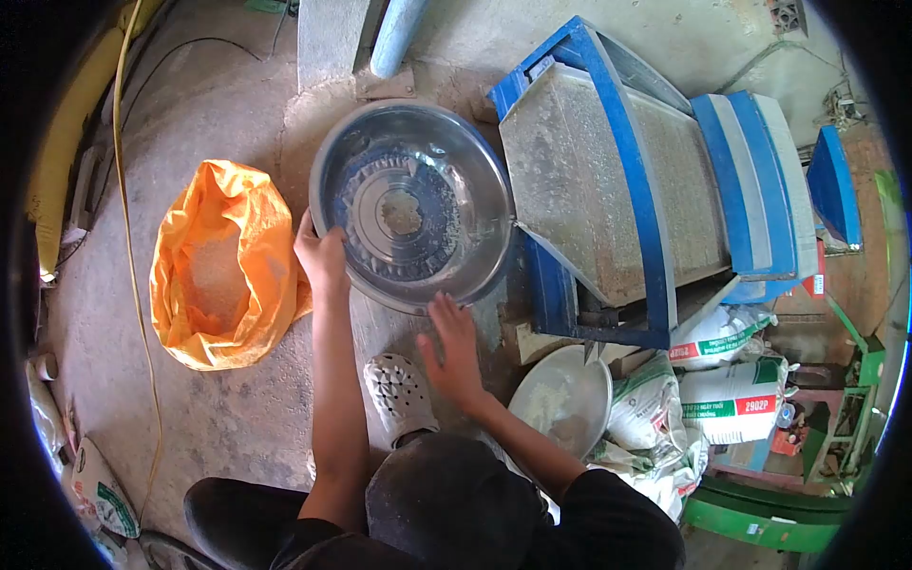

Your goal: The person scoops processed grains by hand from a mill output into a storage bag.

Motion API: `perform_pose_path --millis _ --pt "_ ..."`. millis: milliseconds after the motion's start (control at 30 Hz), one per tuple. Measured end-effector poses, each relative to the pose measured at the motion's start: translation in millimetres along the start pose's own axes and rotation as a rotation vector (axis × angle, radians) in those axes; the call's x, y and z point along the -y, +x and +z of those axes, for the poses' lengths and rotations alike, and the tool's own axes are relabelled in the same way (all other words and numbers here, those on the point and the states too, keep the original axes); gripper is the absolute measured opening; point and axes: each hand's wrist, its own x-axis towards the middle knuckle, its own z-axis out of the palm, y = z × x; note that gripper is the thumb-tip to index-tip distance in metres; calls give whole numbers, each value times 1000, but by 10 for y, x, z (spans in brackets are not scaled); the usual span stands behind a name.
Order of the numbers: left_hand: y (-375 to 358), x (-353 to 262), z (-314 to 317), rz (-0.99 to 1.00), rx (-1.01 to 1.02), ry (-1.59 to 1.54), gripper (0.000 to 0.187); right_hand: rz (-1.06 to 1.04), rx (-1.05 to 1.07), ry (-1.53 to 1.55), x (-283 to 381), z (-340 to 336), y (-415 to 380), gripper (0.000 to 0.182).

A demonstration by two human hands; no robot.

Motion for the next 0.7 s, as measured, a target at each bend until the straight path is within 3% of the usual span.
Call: perform_pose_path --millis 133,233,300,400,600,700 --pt "92 84 -124 -102 0 -64 40 -142 4 -127 3 222 -346 49" --pt "117 190 -198 -152 7 -50 42 -238 -38 -48 -75 553 -617 44" --pt "123 302 -214 -145 -32 -61 42 -326 315 379 -64 747 -709 31" --pt "144 411 -235 -117 -18 -24 41 -368 420 264 54 778 -624 21" --pt "126 518 -185 -10 -53 61 39 -610 448 38 97 837 -327 34" --pt "97 555 -182 40 -109 183 37 -574 484 90 65 922 -331 41"
